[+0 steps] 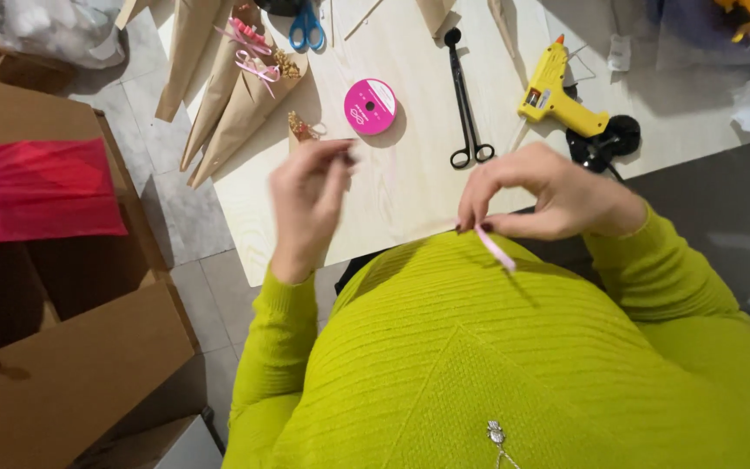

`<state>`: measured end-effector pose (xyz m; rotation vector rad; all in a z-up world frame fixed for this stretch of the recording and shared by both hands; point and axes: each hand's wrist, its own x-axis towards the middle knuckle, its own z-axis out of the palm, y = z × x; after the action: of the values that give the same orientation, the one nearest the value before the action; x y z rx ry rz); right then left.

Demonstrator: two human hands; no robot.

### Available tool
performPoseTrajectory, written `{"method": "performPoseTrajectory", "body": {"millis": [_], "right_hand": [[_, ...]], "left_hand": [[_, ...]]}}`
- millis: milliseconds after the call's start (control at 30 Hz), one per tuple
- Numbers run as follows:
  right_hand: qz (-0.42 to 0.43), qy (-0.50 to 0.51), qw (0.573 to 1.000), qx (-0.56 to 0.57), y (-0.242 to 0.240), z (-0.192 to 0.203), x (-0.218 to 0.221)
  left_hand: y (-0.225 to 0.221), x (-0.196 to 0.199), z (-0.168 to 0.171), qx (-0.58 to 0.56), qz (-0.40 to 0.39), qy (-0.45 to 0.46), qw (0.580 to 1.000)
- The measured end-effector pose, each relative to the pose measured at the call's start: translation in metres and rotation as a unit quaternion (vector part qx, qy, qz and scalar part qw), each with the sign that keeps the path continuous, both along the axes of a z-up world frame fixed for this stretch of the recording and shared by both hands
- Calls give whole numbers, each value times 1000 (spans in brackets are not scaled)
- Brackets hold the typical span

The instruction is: Decorating and assembling paper cones with dried flowers and ribbons.

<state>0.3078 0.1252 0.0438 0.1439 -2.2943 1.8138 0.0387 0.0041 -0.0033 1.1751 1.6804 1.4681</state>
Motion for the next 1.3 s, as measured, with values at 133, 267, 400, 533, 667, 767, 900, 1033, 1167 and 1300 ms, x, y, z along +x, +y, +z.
{"method": "performPoseTrajectory", "body": {"millis": [133, 267, 400, 533, 667, 767, 900, 1033, 1167, 1300], "right_hand": [[-75, 16, 996, -39, 7, -4, 1], [-150, 23, 984, -97, 19, -16, 13], [-202, 17, 973, -107, 10, -22, 5], [-251, -11, 959, -131, -1, -10, -17], [-242, -157, 952, -101, 2, -39, -18], [-229, -206, 939, -152, -13, -45, -26], [-261, -103, 939, -200, -31, -48, -45], [-273, 85, 904, -318, -43, -51, -63], [-330, 85, 860, -380, -47, -61, -69], [-328, 89, 869, -360, -51, -66, -71]], "left_hand": [[23, 22, -7, 60, -326, -55, 942], [31, 22, -26, -14, -461, -248, 852], [24, 11, -18, -28, -451, -244, 858], [20, 8, 2, -17, -417, -157, 895], [23, 3, 19, 28, -346, 97, 933], [23, 17, 60, 169, -222, 276, 920], [8, 16, 33, 196, -76, 274, 939], [0, 15, 10, 69, -149, 37, 986], [-3, 17, 12, 57, -217, -48, 973], [-3, 18, -12, 40, -213, -76, 973]]}}
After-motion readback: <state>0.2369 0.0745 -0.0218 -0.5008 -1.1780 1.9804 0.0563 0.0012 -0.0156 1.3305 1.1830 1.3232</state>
